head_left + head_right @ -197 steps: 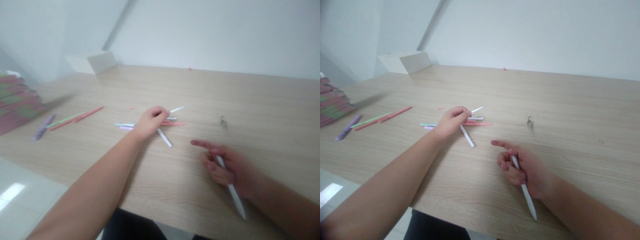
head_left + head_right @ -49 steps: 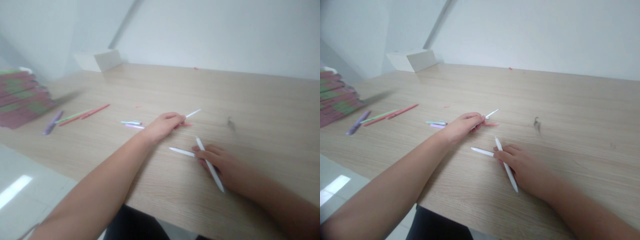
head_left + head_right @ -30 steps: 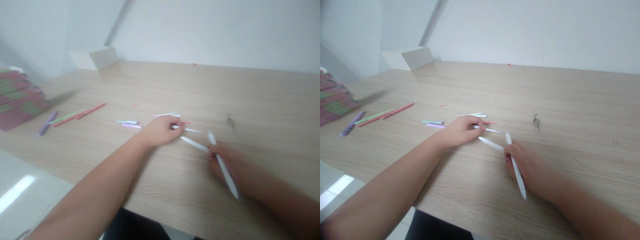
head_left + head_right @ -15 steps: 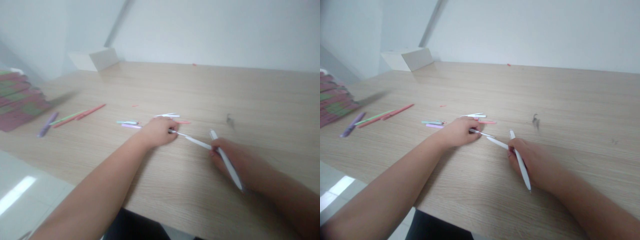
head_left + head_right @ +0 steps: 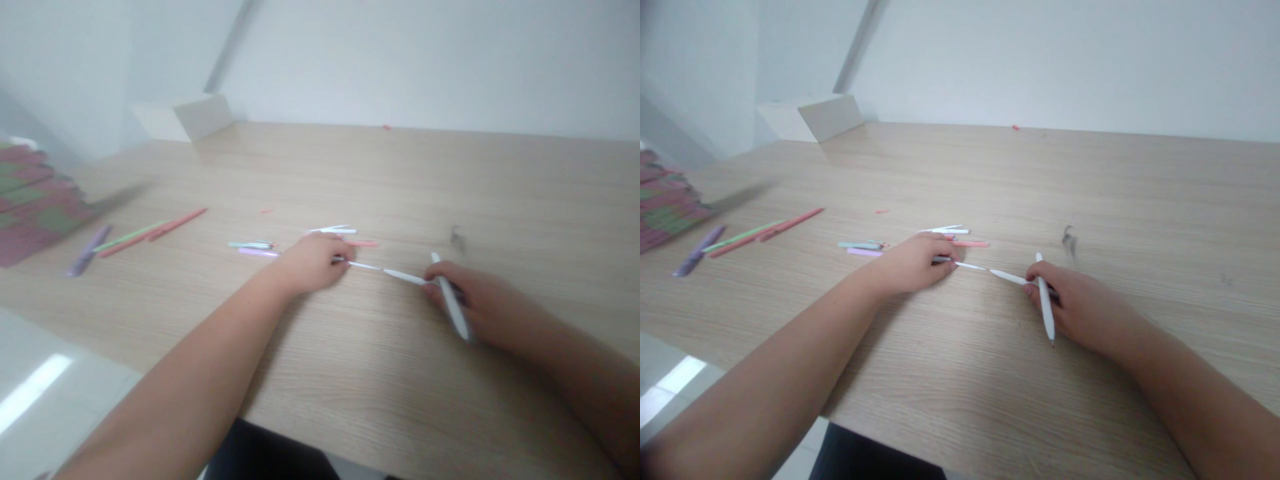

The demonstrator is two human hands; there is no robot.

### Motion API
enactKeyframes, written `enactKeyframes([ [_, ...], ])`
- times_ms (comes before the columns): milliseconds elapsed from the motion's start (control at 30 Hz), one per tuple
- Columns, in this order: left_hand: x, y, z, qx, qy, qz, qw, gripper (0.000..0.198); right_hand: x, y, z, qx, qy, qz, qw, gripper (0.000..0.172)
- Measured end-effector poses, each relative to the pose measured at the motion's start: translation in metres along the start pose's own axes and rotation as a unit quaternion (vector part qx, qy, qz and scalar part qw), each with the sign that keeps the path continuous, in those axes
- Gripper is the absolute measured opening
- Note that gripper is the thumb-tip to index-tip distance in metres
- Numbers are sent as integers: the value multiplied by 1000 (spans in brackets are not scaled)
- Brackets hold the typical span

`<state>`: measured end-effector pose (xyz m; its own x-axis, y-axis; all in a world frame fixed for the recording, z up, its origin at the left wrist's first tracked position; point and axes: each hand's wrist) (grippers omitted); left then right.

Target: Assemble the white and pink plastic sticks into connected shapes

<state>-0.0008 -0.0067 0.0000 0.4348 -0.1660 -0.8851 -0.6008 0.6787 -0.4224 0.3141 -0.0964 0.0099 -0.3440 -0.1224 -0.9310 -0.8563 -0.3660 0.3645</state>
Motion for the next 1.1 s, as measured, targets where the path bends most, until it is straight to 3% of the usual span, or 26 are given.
enactKeyframes([
  [333,-1,-8,-1,-15,3,52,999,25,8,-8,6,-72,-45,-36,996,23],
  [500,12,-29,3,32,-8,16,999,36,15,-4,9,-58,-72,15,996,25],
  [667,26,-43,12,61,-9,18,998,32,20,5,10,-60,-100,36,993,25],
  [800,24,-40,11,77,-16,45,996,30,20,7,10,-58,-120,39,990,23],
  [967,19,-34,8,87,-44,53,994,26,20,2,9,-25,-114,50,992,35],
  [1100,22,-32,8,94,-67,52,992,28,24,-2,10,-80,-110,37,990,35],
])
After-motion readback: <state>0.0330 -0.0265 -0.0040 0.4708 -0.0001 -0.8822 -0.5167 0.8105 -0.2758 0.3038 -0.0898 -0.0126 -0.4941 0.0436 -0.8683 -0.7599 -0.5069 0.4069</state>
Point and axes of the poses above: each hand's wrist, its own z-axis towards the middle knuckle, its own x-axis out of the palm, y = z × x, and after that the axes turned 3 degrees about -x, right-handed
